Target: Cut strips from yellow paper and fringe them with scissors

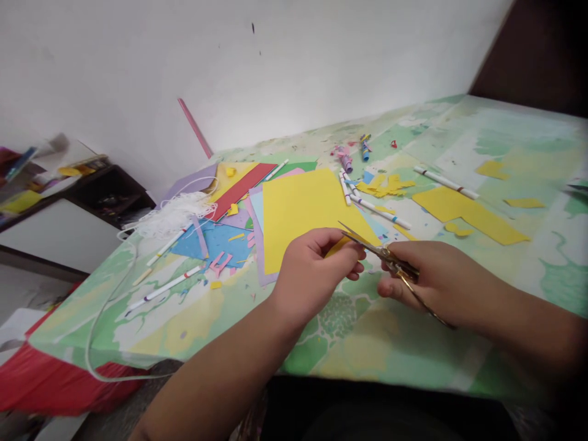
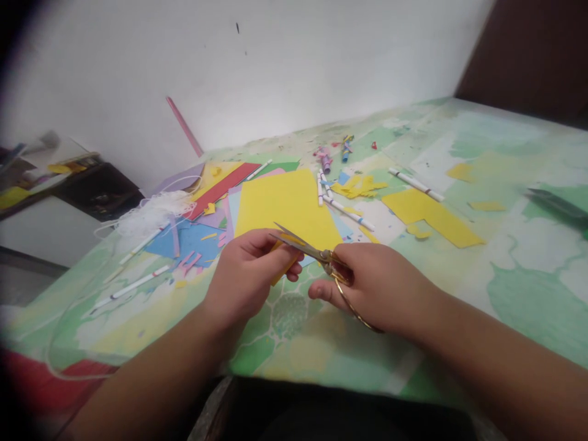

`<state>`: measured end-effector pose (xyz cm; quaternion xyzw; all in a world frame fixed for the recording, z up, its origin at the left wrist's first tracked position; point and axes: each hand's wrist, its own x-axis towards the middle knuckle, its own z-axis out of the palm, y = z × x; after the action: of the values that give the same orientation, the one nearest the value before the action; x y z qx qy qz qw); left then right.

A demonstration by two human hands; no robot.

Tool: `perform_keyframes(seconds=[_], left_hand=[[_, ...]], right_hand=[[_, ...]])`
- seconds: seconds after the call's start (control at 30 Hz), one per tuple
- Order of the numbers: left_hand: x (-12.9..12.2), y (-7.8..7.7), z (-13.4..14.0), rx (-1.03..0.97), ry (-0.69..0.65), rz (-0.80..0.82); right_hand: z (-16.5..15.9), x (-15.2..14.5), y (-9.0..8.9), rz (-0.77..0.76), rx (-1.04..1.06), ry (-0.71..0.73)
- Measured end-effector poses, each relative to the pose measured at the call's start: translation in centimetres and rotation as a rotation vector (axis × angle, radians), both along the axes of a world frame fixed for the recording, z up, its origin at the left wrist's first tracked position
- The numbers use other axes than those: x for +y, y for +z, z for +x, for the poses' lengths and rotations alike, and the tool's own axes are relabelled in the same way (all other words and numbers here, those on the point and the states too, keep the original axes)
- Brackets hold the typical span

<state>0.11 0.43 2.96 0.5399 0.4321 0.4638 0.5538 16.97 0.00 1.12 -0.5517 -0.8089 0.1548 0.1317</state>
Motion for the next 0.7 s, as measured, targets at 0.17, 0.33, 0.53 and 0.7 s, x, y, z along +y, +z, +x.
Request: perform_keyframes(seconds=[0.17,0.33,0.53,0.7], left_hand=[[0.0,0.1,-0.2,0.007,-0.02,0.0],[0.0,0.5,-0.4,0.019,-0.047,-0.006],[-0.1,1.0,-0.5,0.036,-0.065,-0.001],[-0.2,1.1,-0.4,0.04,-0.046,0.011]], right_hand=[[0.1,0.1,0.1,0.013,-0.024,-0.002],[0.2,0.1,0.1,0.038,-0.032,-0.001],[0.2,0.1,-0.1,0.056,-0.006,0.004],[0.1,0.3,-0.1,0.064,0.014,-0.013]])
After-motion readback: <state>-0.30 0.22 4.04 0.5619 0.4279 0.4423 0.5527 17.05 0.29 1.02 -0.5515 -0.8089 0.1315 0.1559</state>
